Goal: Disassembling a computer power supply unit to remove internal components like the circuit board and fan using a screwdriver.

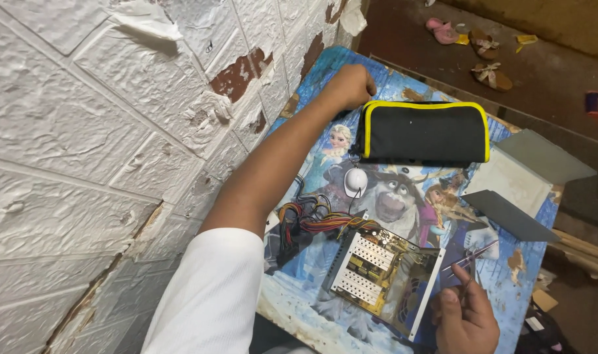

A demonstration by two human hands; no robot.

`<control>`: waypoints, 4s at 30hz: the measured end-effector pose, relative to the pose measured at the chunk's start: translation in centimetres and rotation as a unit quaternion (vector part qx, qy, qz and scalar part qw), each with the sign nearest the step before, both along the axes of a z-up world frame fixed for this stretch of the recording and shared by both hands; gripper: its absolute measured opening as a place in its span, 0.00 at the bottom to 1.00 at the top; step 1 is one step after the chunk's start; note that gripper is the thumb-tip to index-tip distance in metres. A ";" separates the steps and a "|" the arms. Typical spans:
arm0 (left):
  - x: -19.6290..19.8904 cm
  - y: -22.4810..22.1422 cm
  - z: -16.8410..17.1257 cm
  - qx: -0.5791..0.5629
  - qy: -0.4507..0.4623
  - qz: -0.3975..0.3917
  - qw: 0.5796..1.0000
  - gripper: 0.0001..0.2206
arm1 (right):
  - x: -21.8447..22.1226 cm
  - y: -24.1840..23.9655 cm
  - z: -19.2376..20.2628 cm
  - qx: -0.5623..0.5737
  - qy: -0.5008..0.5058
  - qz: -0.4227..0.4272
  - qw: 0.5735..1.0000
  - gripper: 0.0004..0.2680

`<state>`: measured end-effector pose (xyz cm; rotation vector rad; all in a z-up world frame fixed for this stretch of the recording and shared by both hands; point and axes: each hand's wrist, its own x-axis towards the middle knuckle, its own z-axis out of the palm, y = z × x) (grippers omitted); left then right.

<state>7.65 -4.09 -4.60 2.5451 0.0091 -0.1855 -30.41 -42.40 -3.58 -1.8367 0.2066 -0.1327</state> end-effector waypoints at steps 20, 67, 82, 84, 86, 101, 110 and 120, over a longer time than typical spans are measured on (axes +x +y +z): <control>-5.8 -17.7 12.9 -0.345 0.221 -0.094 0.907 0.06 | -0.2 -2.2 -1.3 0.036 -0.049 0.062 0.996 0.22; 0.8 -29.2 6.4 -0.050 -0.190 -0.248 0.949 0.15 | 1.6 -8.0 3.8 -0.019 -0.084 0.055 0.995 0.21; 3.8 -27.4 4.2 0.208 -0.125 -0.215 0.946 0.17 | 17.9 -13.1 2.4 -0.235 -0.016 -0.010 0.972 0.11; 3.6 -27.2 4.5 0.211 -0.122 -0.202 0.949 0.18 | 18.9 -13.5 2.7 -0.221 -0.039 -0.014 0.974 0.08; 3.4 -26.8 4.6 0.189 -0.118 -0.194 0.956 0.16 | 19.9 -13.6 4.0 -0.183 -0.004 -0.029 0.983 0.07; 0.2 -24.5 5.1 0.179 -0.130 -0.238 0.946 0.14 | 27.2 -15.9 -0.4 -0.198 -0.105 -0.088 0.971 0.21; -3.0 -24.2 8.1 0.136 -0.054 -0.318 0.937 0.17 | 31.1 -17.7 -2.1 -0.192 -0.131 -0.069 0.970 0.11; -4.2 -21.6 9.1 0.062 -0.045 -0.355 0.932 0.18 | 31.9 -17.3 -0.1 -0.168 -0.109 -0.015 0.980 0.10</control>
